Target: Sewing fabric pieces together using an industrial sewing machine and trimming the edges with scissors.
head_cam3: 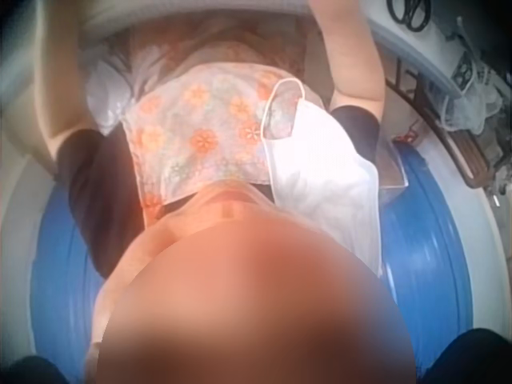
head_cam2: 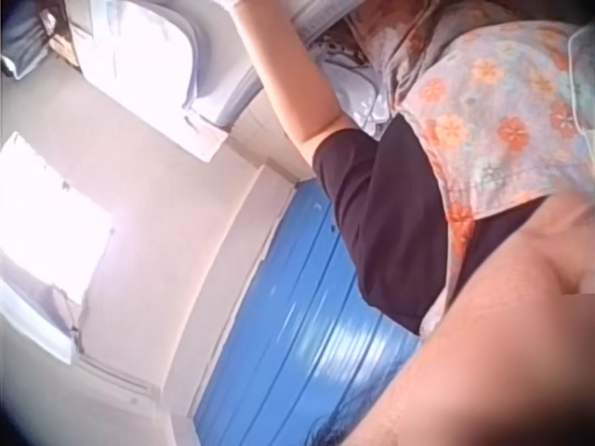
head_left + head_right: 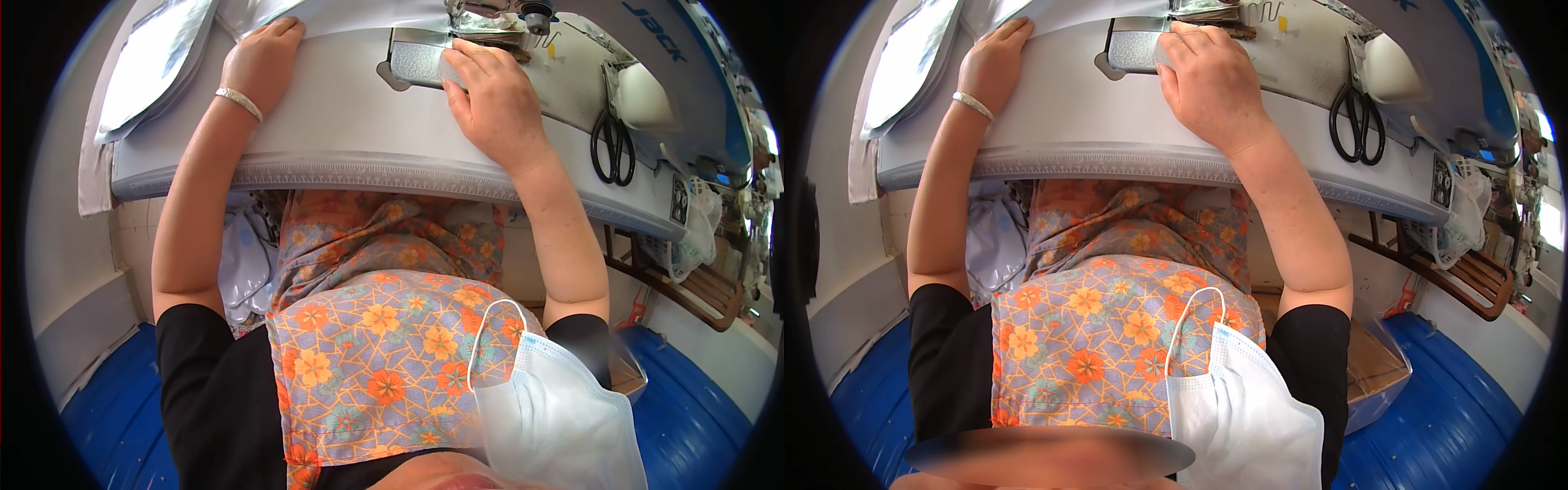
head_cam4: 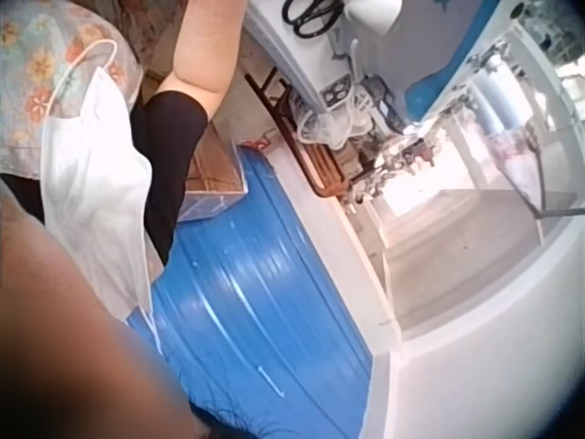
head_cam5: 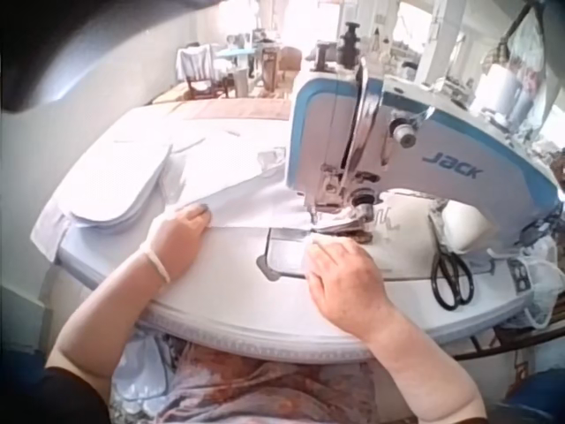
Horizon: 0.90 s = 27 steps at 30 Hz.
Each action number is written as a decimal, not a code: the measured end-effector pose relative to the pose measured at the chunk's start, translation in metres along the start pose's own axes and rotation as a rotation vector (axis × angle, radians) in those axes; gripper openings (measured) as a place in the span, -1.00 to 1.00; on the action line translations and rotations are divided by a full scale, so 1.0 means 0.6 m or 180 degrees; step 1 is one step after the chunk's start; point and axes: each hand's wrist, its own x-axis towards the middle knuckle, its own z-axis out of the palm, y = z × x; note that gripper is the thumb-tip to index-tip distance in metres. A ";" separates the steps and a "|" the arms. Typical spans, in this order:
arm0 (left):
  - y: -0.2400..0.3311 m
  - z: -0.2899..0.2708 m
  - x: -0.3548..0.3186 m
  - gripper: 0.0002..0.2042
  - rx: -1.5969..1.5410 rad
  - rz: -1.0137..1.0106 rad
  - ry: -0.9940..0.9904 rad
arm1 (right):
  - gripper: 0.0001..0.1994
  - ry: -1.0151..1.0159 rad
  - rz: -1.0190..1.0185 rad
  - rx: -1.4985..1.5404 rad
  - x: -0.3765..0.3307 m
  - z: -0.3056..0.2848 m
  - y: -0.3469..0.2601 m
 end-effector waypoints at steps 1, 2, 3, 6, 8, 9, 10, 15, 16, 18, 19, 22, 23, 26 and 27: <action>-0.002 0.002 -0.008 -0.71 0.0012 0.0001 0.0000 | -0.66 -0.0008 -0.0011 0.0025 0.001 -0.001 -0.001; 0.000 0.000 -0.013 -0.71 0.0044 0.0003 0.0002 | -0.66 -0.0001 0.0002 0.0019 0.000 -0.001 0.000; 0.004 -0.004 -0.018 -0.71 0.0078 0.0005 0.0004 | -0.66 -0.0005 0.0017 0.0031 0.000 -0.001 0.000; 0.017 -0.017 -0.031 -0.71 0.0073 0.0050 0.0025 | -0.66 -0.0015 0.0039 0.0045 -0.001 -0.001 0.001; 0.029 -0.030 -0.042 -0.71 0.0115 0.0073 -0.0054 | -0.66 -0.0023 0.0040 0.0051 -0.002 -0.001 0.001; 0.035 -0.037 -0.047 -0.71 0.0153 0.0086 -0.0138 | -0.65 -0.0016 0.0038 0.0043 -0.002 0.000 0.001; 0.042 -0.043 -0.053 -0.71 0.0161 0.0088 -0.0137 | -0.65 -0.0010 0.0035 0.0036 -0.002 0.000 0.000; 0.084 -0.088 -0.072 -0.77 0.0012 0.0329 -0.0198 | -0.65 0.0016 0.0035 0.0041 -0.003 0.001 0.002; 0.100 -0.108 -0.076 -0.77 0.0007 0.0339 -0.0194 | -0.65 0.0015 0.0044 0.0042 -0.004 0.001 0.004; 0.140 -0.155 -0.086 -0.82 -0.0122 0.0735 -0.0909 | -0.66 0.0034 0.0075 0.0065 -0.006 0.001 0.005; 0.161 -0.167 -0.093 -0.83 -0.0390 0.0962 -0.0845 | -0.67 0.0057 0.0085 0.0112 -0.005 0.000 0.003; 0.230 -0.195 -0.091 -0.88 -0.0937 0.1469 -0.0862 | -0.70 0.0038 -0.0114 0.0342 -0.004 -0.002 0.007; 0.244 -0.192 -0.087 -0.88 -0.0939 0.1469 -0.0853 | -0.70 0.0037 -0.0117 0.0333 -0.004 -0.001 0.010; 0.275 -0.174 -0.095 -0.91 -0.1382 0.1828 -0.0815 | -0.74 0.0180 0.0055 0.0487 -0.005 0.001 0.009; 0.279 -0.169 -0.095 -0.91 -0.1478 0.1714 -0.0729 | -0.75 0.0314 0.0032 0.0563 -0.005 -0.001 0.005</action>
